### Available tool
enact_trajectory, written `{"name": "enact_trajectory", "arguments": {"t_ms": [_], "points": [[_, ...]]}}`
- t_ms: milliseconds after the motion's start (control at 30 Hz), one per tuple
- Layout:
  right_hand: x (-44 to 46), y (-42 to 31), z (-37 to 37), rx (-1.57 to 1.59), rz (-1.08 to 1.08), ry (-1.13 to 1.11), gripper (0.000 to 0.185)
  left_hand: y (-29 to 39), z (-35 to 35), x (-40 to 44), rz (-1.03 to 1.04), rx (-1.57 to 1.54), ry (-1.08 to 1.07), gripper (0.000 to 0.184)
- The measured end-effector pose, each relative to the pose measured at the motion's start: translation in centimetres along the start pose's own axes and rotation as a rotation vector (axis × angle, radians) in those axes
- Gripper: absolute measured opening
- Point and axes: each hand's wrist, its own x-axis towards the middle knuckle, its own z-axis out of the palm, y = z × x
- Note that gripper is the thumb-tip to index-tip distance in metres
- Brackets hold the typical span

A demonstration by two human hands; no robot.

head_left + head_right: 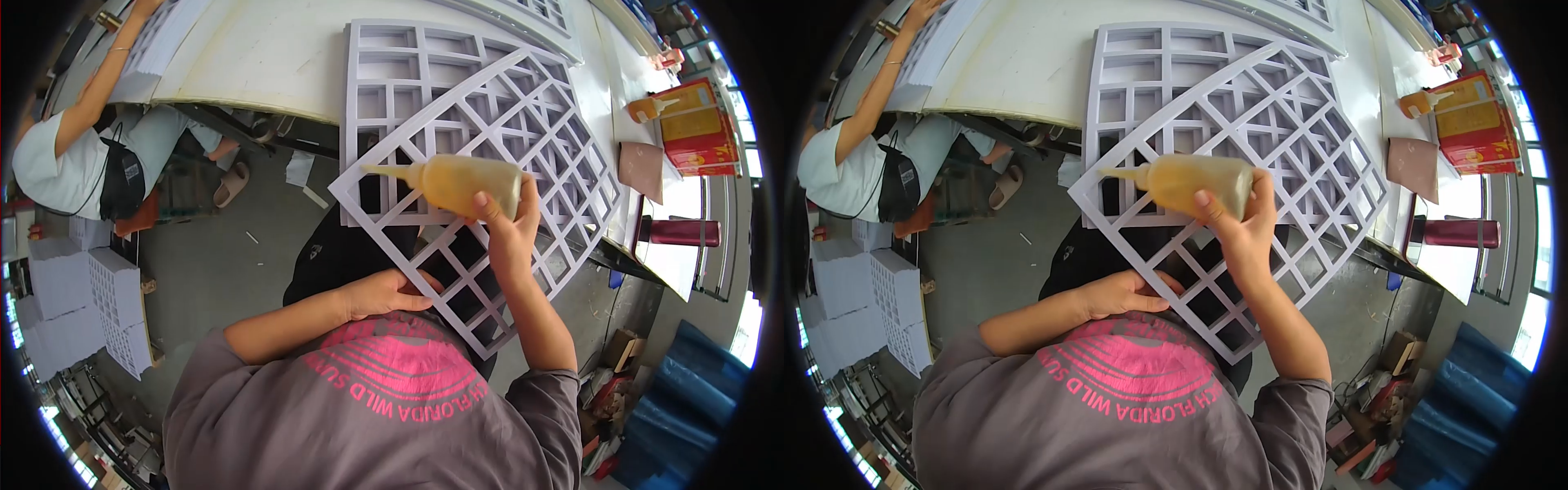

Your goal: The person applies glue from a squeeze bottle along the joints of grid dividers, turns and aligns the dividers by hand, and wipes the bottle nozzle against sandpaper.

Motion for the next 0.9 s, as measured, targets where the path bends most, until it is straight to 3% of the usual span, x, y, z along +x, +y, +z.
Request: {"name": "enact_trajectory", "arguments": {"t_ms": [133,233,267,333,367,467,533,700,900], "points": [[-2.2,0.5,1.8,-0.044,0.105,-0.143,0.056,-0.2,-0.2,0.1,-0.068,-0.04,0.002,0.035],[-2.3,-0.4,1.5,0.259,0.355,-0.28,0.059,0.1,0.0,-0.1,0.023,0.01,0.005,0.032],[-2.2,-0.8,0.8,0.311,0.331,-0.255,0.058,0.3,-0.2,0.0,0.058,-0.014,0.037,0.031],[-1.7,-2.0,-1.5,0.413,0.277,-0.202,0.057,0.8,-0.8,0.0,0.124,-0.062,0.094,0.031],[-1.1,-2.5,-3.0,0.36,0.147,-0.095,0.053,1.3,-0.9,0.0,0.221,-0.116,0.122,0.039],[1.5,-4.1,-8.8,0.218,-0.171,0.235,0.04,2.5,-1.4,0.2,0.258,-0.263,0.111,0.046],[3.6,-4.6,-12.4,0.174,-0.326,0.502,0.042,2.5,-1.2,0.4,0.213,-0.219,0.073,0.053],[6.9,-4.9,-20.5,0.005,-0.364,0.667,0.057,1.3,-0.1,0.7,0.084,-0.182,0.025,0.046],[9.2,-4.4,-22.7,-0.114,-0.327,0.693,0.058,1.1,0.5,0.4,-0.012,-0.116,0.054,0.04]]}}
